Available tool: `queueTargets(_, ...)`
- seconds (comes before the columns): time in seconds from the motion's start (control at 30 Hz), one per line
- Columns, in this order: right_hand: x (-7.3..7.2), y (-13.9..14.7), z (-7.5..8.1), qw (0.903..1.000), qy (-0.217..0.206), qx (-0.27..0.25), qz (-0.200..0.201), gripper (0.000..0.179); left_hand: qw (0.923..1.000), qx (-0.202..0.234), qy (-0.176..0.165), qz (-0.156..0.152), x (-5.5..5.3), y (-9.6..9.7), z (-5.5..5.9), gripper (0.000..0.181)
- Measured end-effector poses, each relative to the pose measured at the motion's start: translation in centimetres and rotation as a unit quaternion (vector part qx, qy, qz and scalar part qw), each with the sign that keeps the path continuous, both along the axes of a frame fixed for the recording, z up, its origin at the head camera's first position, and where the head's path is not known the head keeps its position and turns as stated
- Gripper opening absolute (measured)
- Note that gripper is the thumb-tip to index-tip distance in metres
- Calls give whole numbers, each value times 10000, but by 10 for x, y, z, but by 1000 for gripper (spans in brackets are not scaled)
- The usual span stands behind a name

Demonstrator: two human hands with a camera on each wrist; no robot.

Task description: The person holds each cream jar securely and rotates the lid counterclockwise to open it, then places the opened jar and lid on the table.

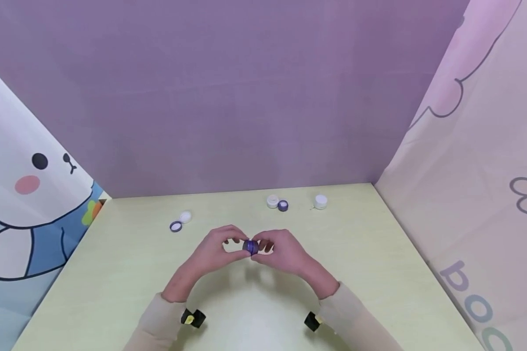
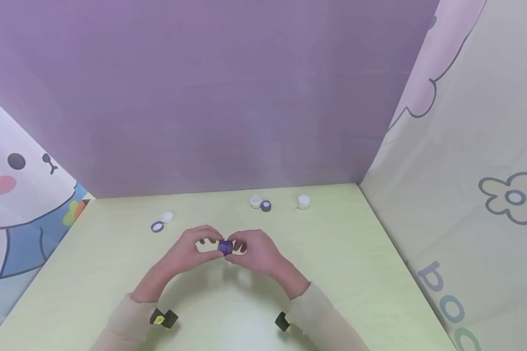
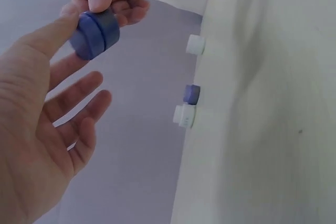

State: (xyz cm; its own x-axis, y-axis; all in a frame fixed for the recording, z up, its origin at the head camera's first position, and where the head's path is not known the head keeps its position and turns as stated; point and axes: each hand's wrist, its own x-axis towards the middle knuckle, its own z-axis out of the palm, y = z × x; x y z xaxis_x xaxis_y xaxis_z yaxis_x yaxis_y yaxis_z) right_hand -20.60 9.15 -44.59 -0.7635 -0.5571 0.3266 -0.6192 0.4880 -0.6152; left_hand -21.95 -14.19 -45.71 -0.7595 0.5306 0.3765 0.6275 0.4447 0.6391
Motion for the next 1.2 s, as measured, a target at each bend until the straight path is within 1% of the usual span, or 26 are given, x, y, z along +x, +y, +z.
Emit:
queueTargets(0.13, 2, -1, 1, 9997, 169, 85, -166, 24, 9995, 48, -69, 301, 1, 5, -3, 25)
queueTargets(0.33, 3, -2, 0, 9987, 233, 130, -437, 23, 9972, 29, -158, 735, 4, 9, -7, 28)
queueTargets(0.47, 3, -2, -2, 9988, 143, 21, -459, 24, 9961, 53, -159, 868, 6, 8, -8, 33)
queueTargets(0.53, 2, -2, -4, 9990, -25, -120, -430, 25, 9964, 143, -119, 821, 7, 7, -8, 35)
queueTargets(0.6, 2, -1, -5, 9986, -221, -264, -402, 25, 9975, 226, -100, 658, 8, 4, -5, 36)
queueTargets(0.7, 1, 0, -7, 9974, -474, -436, -324, 27, 9994, 270, -106, 202, 9, -1, 1, 41)
queueTargets(0.77, 1, 1, -8, 9969, -572, -460, -283, 28, 10000, 66, -26, -50, 10, -4, 5, 43)
queueTargets(0.83, 0, 2, -9, 9965, -658, -463, -207, 28, 9996, -160, 133, -213, 12, -7, 7, 44)
queueTargets(0.93, 0, 4, -8, 9959, -775, -461, -92, 26, 9972, -513, 490, -246, 13, -7, 8, 46)
queueTargets(1.0, 0, 4, -7, 9954, -832, -465, -12, 26, 9959, -582, 638, -253, 13, -7, 9, 46)
queueTargets(1.1, -1, 4, -7, 9949, -898, -446, 69, 26, 9951, -603, 738, -276, 12, -7, 9, 44)
queueTargets(1.2, -1, 4, -7, 9948, -927, -410, 104, 26, 9956, -571, 694, -267, 10, -7, 10, 41)
